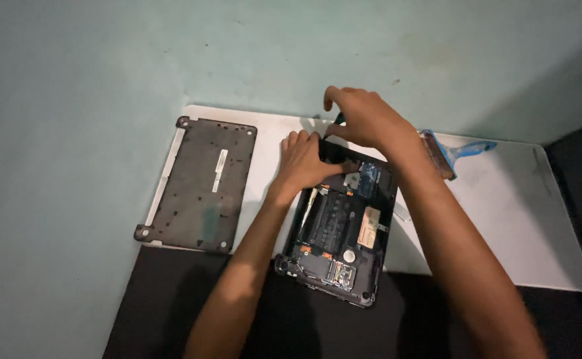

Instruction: The person is disassembling a laptop, removing screws with a screwdriver, prying the casing apart, and cleaning internal parts with a brush.

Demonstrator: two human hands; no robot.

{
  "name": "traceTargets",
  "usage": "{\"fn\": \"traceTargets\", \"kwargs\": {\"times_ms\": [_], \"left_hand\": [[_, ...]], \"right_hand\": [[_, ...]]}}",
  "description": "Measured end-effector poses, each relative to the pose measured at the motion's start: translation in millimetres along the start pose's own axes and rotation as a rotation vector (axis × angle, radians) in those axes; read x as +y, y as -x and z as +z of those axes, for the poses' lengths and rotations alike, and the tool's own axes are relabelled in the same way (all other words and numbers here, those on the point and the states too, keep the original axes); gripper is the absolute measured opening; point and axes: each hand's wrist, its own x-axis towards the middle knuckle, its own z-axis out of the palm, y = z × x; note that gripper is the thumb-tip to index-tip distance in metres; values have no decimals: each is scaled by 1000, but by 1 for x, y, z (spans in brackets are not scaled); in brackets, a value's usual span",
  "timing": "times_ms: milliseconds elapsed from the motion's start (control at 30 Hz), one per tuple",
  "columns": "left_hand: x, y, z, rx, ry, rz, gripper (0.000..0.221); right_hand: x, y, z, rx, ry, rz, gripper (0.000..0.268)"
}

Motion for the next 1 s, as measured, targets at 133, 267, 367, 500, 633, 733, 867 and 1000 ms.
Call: {"fn": "traceTargets", "kwargs": {"times_ms": [133, 267, 367, 500, 633, 733, 867, 1000], "left_hand": [[24, 17, -19, 2, 17, -8, 131], [22, 9, -10, -3, -34, -13, 137], [-1, -6, 8, 46, -78, 42, 105], [-45, -25, 45, 214, -99, 213, 77], [-42, -19, 48, 259, -12, 267, 71], [-36, -17, 45, 220, 0, 201, 71], [-43, -20, 49, 279, -74, 208, 80], [-46, -17, 45, 303, -57, 244, 69]], "right_hand": [[7, -10, 13, -12, 45, -5, 48], [5, -18, 28, -39, 162, 91, 53], [19, -24, 37, 6, 220, 50, 51], [-2, 0, 17, -11, -1, -63, 45], [7, -4, 31, 58, 17, -124, 42], [3, -9, 38, 41, 189, -7, 58], [21, -22, 52, 74, 316, -75, 52], [6, -6, 20, -74, 91, -69, 48]]}}
